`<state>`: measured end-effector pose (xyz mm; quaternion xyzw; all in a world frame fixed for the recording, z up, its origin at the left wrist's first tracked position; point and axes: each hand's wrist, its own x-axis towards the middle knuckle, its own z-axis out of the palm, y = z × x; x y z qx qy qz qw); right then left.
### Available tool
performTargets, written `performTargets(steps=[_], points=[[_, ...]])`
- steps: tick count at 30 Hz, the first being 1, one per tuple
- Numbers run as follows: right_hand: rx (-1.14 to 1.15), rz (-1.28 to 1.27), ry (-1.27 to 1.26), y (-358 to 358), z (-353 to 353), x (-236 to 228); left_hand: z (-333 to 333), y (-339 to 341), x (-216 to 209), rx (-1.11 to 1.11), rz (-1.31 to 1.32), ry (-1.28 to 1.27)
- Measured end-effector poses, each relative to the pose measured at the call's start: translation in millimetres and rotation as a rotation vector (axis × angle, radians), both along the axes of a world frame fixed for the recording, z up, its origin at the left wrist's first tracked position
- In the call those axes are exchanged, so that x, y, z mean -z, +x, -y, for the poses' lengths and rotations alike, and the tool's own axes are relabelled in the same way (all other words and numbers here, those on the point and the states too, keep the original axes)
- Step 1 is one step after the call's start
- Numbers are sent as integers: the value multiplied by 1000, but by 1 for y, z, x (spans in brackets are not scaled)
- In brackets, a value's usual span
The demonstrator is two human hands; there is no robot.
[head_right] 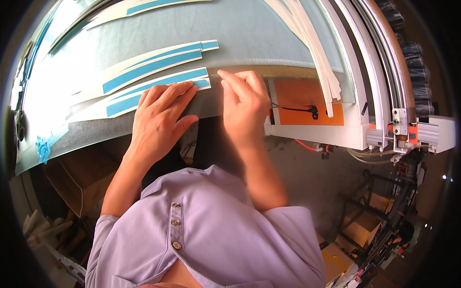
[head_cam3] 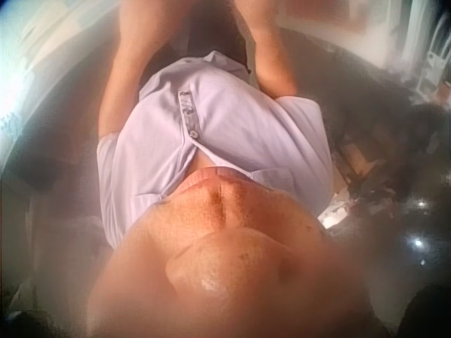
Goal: The person peels blue protective backing strips from white adhesive labels on a glass surface. They handle the labels one at a time, lifting the backing and placing the peeled items aside.
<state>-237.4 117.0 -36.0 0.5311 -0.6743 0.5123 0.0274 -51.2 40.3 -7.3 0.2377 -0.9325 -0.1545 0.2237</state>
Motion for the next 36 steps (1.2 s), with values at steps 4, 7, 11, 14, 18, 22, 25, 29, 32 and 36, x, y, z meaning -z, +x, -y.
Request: performTargets(steps=[4, 7, 11, 14, 18, 22, 25, 29, 32, 36], points=[[-43, -14, 36, -1, -2, 2, 16, -11, 0, -1, -46, -1], [-55, -9, 34, -3, -1, 2, 29, -31, 5, -33, -92, 16], [-39, -27, 14, -2, 1, 3, 41, -50, 8, 37, -33, 30], [-35, -28, 20, -1, 2, 5, 40, -50, 3, 35, -19, -23], [-17, -26, 48, -2, 0, 6, 52, 4, -1, -121, -172, 16], [4, -16, 91, -3, -5, 1, 114, 182, -2, -559, -254, 8], [0, 28, 118, 1, -4, -4, 159, 411, 11, -1013, -190, -117], [-43, 81, 135, -2, 0, -1, 143, 675, 29, -1464, 103, -230], [42, 174, 13, 0, 2, 3, 125, 722, 37, -1541, 176, -387], [-19, -155, -63, 28, 13, -19, 100, 508, 33, -1524, -226, -657]])
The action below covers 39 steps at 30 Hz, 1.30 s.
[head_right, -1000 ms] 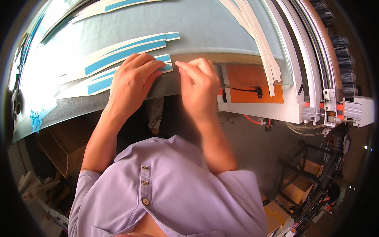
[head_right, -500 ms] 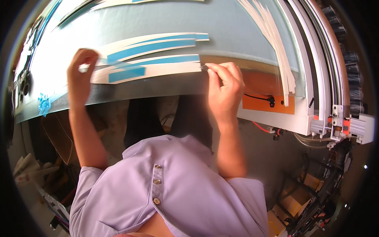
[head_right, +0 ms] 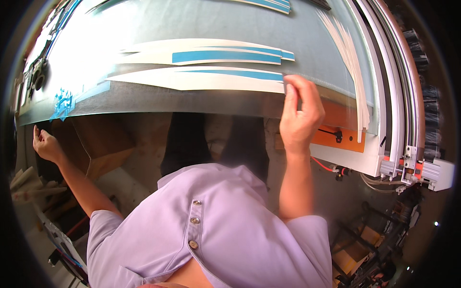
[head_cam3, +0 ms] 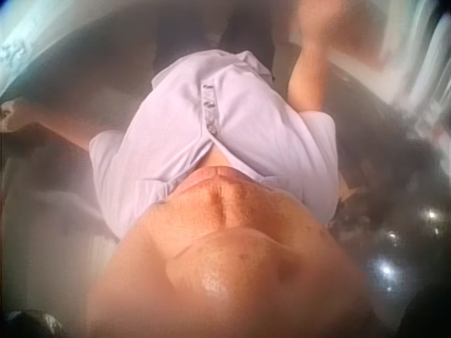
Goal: The person peels blue protective backing strips from white adhesive labels on a glass surface. They handle the labels one at a time, lifting the backing and placing the peeled items aside.
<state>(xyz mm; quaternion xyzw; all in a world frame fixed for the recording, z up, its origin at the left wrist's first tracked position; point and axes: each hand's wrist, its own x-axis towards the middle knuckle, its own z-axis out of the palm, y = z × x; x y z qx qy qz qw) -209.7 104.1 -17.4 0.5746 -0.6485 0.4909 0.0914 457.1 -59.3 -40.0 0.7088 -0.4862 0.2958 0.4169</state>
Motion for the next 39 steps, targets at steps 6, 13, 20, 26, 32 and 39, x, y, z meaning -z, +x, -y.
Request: performTargets(steps=[6, 13, 20, 26, 32, 39], points=[[-280, -289, 193, 18, 16, 3, -70, -310, -16, 880, 138, 202], [-427, -367, 226, 5, -16, -6, -88, -355, -14, 1153, 116, 458], [-413, -325, 158, 2, -11, -15, -103, -368, -8, 1116, 7, 152], [-432, -200, 217, 0, -9, -20, -118, -391, -3, 1342, -11, 72], [-52, -178, -26, -24, -12, -27, -120, -411, -4, 1363, 83, 267], [658, -640, -252, -198, -38, -15, -118, -422, 1, 1338, 171, 325]])
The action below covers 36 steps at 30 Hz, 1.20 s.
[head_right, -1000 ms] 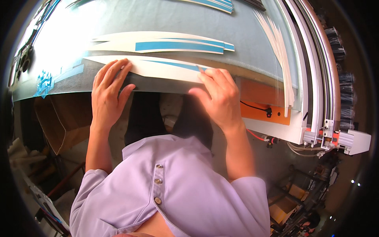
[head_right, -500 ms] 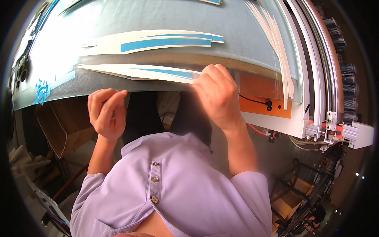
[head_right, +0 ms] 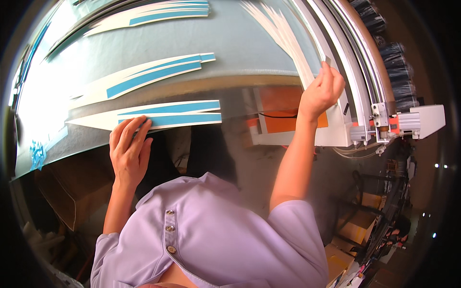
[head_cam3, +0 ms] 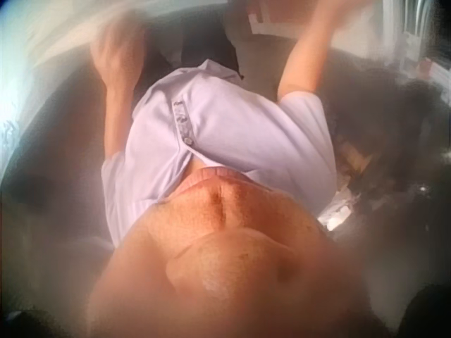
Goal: The person peels blue protective backing strips from white adhesive labels on a glass surface. They handle the labels one at a time, lifting the backing and placing the peeled items aside.
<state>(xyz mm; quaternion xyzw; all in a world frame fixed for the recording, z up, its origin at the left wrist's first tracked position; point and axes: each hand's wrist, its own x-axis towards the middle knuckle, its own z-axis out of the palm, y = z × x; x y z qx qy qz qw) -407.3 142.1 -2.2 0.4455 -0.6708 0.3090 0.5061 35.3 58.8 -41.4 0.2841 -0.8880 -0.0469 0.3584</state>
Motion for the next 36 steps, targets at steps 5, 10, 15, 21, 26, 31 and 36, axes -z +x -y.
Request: performTargets(steps=[5, 10, 15, 21, 26, 31, 36], points=[[188, 129, 499, -47, -14, 36, -2, -5, 0, 27, 59, 40], [75, 187, 340, -8, -5, 20, 1, -13, -10, -44, 131, 87], [-417, 763, 127, 96, 10, 23, 4, -33, -20, -27, 140, 112], [-600, 813, 264, 159, 14, 28, 4, -81, -25, 228, 162, 122], [-556, 609, 348, 164, 6, 33, 5, -89, -22, 227, 216, 130], [-528, 610, 273, 164, 8, 40, 5, -89, -19, 219, 196, 120], [-545, 628, 266, 168, 6, 39, 5, -90, -21, 211, 199, 123]])
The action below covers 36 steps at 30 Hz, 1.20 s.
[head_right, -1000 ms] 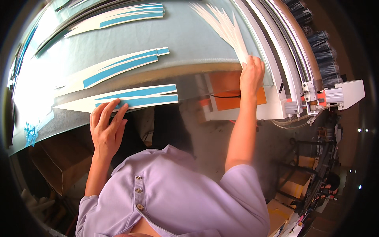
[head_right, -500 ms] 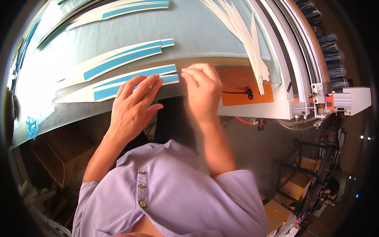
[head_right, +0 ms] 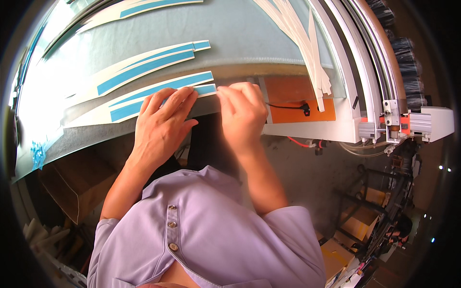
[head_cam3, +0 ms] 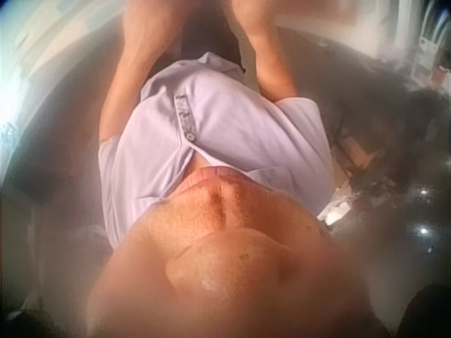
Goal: The person peels blue protective backing strips from white adhesive labels on a glass surface. They handle the labels one at a time, lifting the backing and placing the peeled items aside.
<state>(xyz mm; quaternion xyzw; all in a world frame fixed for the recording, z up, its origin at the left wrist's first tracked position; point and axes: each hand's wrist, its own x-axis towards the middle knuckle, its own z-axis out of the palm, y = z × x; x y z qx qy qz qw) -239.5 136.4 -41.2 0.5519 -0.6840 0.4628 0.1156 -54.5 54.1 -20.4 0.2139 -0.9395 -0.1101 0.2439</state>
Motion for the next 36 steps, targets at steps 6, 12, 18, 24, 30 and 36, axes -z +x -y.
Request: performTargets(steps=[6, 12, 18, 24, 30, 36], points=[[-87, 68, 36, -1, -6, -5, 0, -1, -3, 0, -11, 26], [-40, 83, 54, -10, -7, -1, 17, -12, -7, 47, -64, 104], [-46, 86, 32, -9, -4, 1, 37, -48, -3, 103, -73, 163], [-43, 91, 66, -8, -4, 0, 47, -61, -5, 187, 9, 102], [-23, 40, 53, -8, -2, 0, 53, 3, -8, -27, -186, 245], [64, 80, -17, -14, -3, -7, 159, 339, 14, -818, -397, 199]])
